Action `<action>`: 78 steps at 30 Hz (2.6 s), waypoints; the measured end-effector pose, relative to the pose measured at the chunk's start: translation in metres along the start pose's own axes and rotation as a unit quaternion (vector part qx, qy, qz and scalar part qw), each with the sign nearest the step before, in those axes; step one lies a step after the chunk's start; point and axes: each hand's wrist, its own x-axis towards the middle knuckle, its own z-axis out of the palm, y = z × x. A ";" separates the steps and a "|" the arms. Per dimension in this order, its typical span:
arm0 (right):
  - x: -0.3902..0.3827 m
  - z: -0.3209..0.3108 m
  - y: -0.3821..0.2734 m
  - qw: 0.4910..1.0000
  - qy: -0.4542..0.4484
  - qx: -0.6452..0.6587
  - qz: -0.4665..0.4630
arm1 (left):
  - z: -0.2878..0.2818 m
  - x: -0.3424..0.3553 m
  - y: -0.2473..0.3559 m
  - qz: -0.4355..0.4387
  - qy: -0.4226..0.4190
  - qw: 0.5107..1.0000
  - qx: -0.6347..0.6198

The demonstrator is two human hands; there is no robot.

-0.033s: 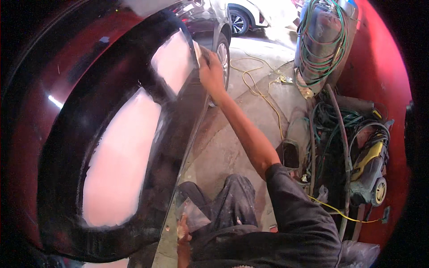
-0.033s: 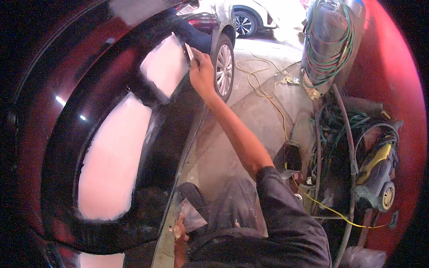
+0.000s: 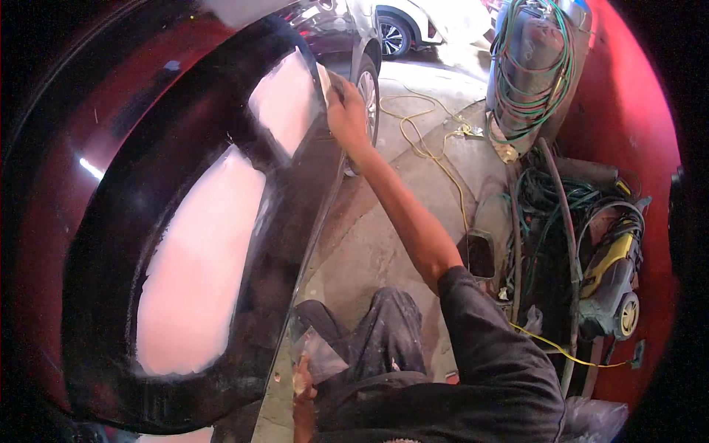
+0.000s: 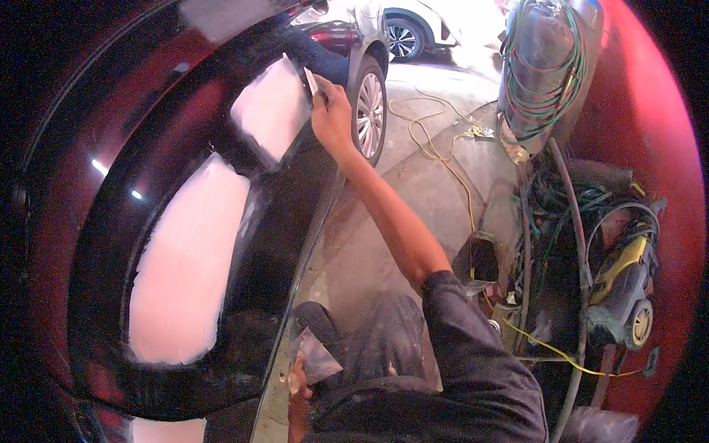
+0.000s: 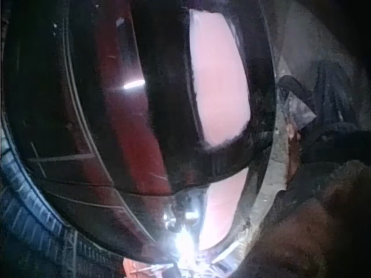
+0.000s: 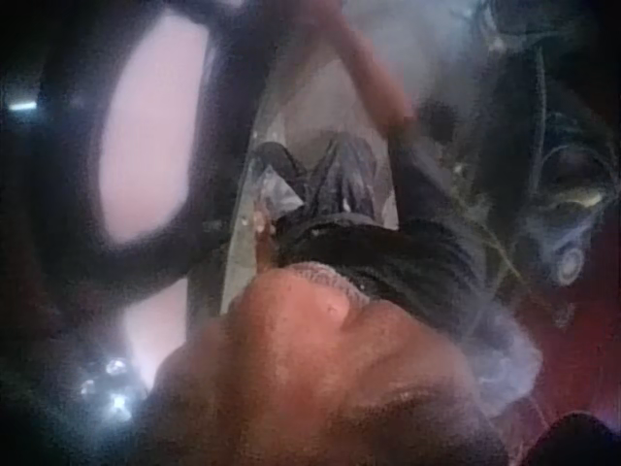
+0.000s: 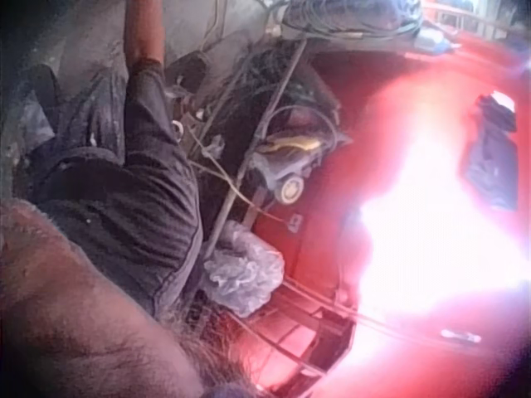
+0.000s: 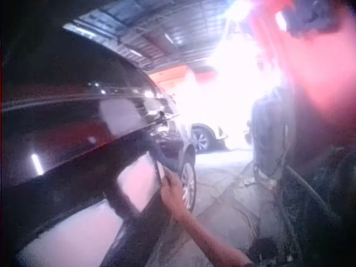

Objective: The person applies car body filler to a vehicle panel using a spreader, smooths the material across the surface, and repeatedly wipes the spreader against a mixing board to manage the filler.

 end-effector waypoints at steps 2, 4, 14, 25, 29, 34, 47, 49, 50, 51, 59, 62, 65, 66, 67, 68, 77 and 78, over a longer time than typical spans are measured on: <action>0.012 0.005 -0.006 0.999 -0.027 -0.033 0.034 | 0.004 0.008 0.005 0.003 0.001 1.000 -0.002; 0.019 0.010 -0.007 0.997 -0.035 -0.043 0.053 | 0.016 0.023 0.018 0.013 -0.003 1.000 -0.006; -0.052 0.028 -0.070 0.996 0.001 -0.069 -0.057 | 0.030 0.038 0.030 0.027 -0.021 0.999 -0.019; -0.138 0.016 -0.099 0.992 -0.053 -0.020 -0.116 | 0.032 0.037 0.028 0.024 -0.025 0.999 -0.016; -0.134 -0.007 -0.072 0.996 -0.041 -0.035 -0.074 | 0.027 0.034 0.027 0.024 -0.019 0.999 -0.013; -0.084 -0.024 -0.008 0.999 0.020 0.013 0.031 | 0.032 0.036 0.026 0.025 -0.027 0.999 -0.005; -0.005 0.008 0.042 0.999 -0.010 -0.001 0.048 | 0.029 0.032 0.030 0.017 -0.022 1.000 0.012; -0.010 0.007 0.032 0.998 -0.018 0.006 0.051 | 0.021 0.023 0.021 0.010 -0.019 1.000 0.011; -0.015 0.005 0.024 0.998 -0.023 0.008 0.053 | 0.015 0.016 0.014 0.004 -0.017 1.000 0.012; -0.022 0.005 0.015 0.999 -0.024 0.007 0.029 | 0.009 0.009 0.008 0.000 -0.016 1.000 0.011; -0.116 0.007 -0.071 0.998 -0.050 -0.010 -0.045 | 0.020 0.029 0.020 0.010 -0.013 1.000 -0.005; -0.137 0.006 -0.080 0.997 -0.060 -0.004 -0.046 | 0.030 0.036 0.029 0.018 -0.019 1.000 -0.003; -0.144 -0.003 -0.079 0.994 -0.101 0.006 -0.037 | 0.032 0.037 0.030 0.020 -0.022 1.000 -0.005; -0.143 -0.011 -0.080 0.991 -0.131 0.019 -0.019 | 0.030 0.037 0.030 0.022 -0.021 1.000 -0.005; -0.144 -0.016 -0.080 0.986 -0.162 0.031 -0.001 | 0.027 0.036 0.029 0.023 -0.018 1.000 -0.005; -0.138 -0.022 -0.069 0.991 -0.126 0.018 -0.031 | 0.030 0.038 0.031 0.023 -0.022 0.999 -0.004; -0.059 -0.016 0.019 0.991 -0.027 0.035 0.129 | 0.026 0.034 0.030 0.023 -0.023 0.999 -0.002; -0.048 -0.014 0.024 0.990 -0.032 -0.020 0.133 | 0.024 0.031 0.027 0.021 -0.023 1.000 -0.002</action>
